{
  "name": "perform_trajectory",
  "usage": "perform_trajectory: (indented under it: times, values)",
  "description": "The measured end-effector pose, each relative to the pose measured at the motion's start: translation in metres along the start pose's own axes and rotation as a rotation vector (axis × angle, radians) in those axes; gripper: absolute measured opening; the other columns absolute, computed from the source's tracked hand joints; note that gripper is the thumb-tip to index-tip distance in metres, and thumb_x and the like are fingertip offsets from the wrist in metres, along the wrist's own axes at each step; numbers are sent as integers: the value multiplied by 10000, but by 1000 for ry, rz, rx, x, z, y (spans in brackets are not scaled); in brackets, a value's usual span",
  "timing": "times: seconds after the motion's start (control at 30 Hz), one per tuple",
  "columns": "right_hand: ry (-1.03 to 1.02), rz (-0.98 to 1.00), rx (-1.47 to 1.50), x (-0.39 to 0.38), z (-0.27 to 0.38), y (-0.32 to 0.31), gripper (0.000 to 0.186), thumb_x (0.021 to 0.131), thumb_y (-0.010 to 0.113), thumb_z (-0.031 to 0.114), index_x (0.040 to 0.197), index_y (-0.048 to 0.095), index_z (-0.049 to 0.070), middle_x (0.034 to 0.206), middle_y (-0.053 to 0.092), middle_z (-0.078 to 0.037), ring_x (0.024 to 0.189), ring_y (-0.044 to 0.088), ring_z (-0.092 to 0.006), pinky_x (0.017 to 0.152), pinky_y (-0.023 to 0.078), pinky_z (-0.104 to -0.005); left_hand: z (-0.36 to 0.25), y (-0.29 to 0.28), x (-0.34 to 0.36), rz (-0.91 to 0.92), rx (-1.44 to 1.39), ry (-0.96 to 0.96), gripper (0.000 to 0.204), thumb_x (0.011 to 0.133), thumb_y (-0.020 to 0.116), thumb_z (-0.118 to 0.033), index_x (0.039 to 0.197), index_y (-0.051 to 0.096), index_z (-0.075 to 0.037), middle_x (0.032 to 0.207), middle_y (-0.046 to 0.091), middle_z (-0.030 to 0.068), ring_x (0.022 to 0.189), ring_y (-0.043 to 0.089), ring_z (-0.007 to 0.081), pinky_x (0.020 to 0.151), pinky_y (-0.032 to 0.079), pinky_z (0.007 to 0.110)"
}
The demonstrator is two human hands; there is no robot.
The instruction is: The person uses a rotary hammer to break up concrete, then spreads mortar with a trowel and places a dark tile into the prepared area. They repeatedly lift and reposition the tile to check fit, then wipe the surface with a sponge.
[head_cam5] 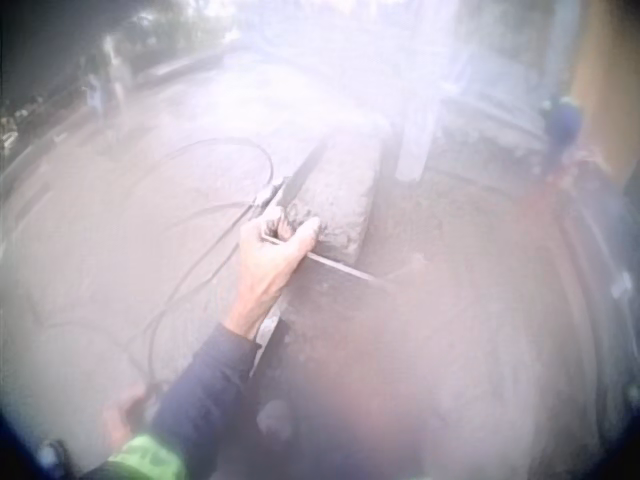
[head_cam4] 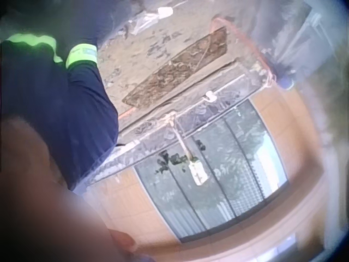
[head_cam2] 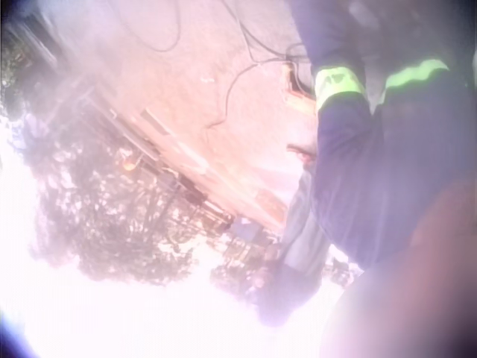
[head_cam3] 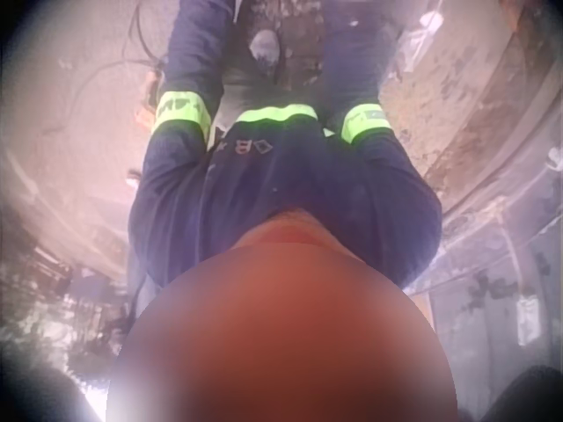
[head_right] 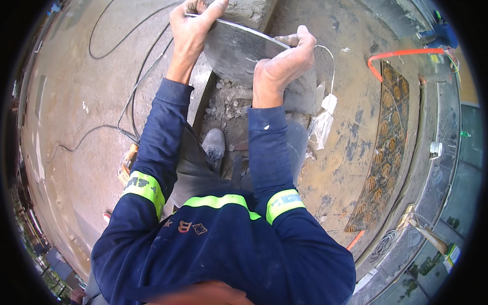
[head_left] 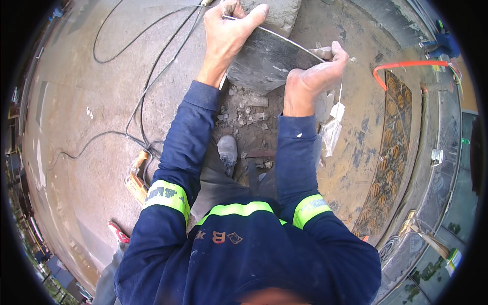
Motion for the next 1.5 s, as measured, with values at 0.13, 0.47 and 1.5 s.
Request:
perform_trajectory:
  times: [0.13, 0.47, 1.5]
  values:
    - [24, 43, 60, 2, -5, 1, 237, 969, 667, 263, 808, 546, 137, 799, 484, 22, 780, 503, -131, 771, 417, -328, 1, -2, -5, -18, 139, 62, 361, 855, 928, -327, 876, 706, -43, 717, 695, 73, 655, 664, 171, 644, 531, 340]
    - [84, -109, -98, 17, -21, 10, 363, 1040, 664, 401, 820, 552, 134, 794, 500, 18, 775, 510, -131, 757, 425, -335, -40, -43, -21, -170, 400, 408, 842, 841, 958, -360, 1455, 524, 20, 1430, 600, 202, 1338, 606, 302, 1131, 509, 441]
    - [-193, 699, -381, 5, -35, 44, 138, 962, 622, 37, 853, 540, 56, 827, 470, 59, 788, 402, -45, 700, 329, -233, 102, -10, -53, -54, -225, -254, 1113, 850, 854, -687, 1588, 429, 30, 1463, 590, 171, 1363, 552, 258, 1170, 433, 401]
Point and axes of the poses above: each hand's wrist, its own x-axis towards the middle knuckle, its own y-axis out of the palm, z = x × y, the point moved 7 cm from there along x, towards the middle knuckle
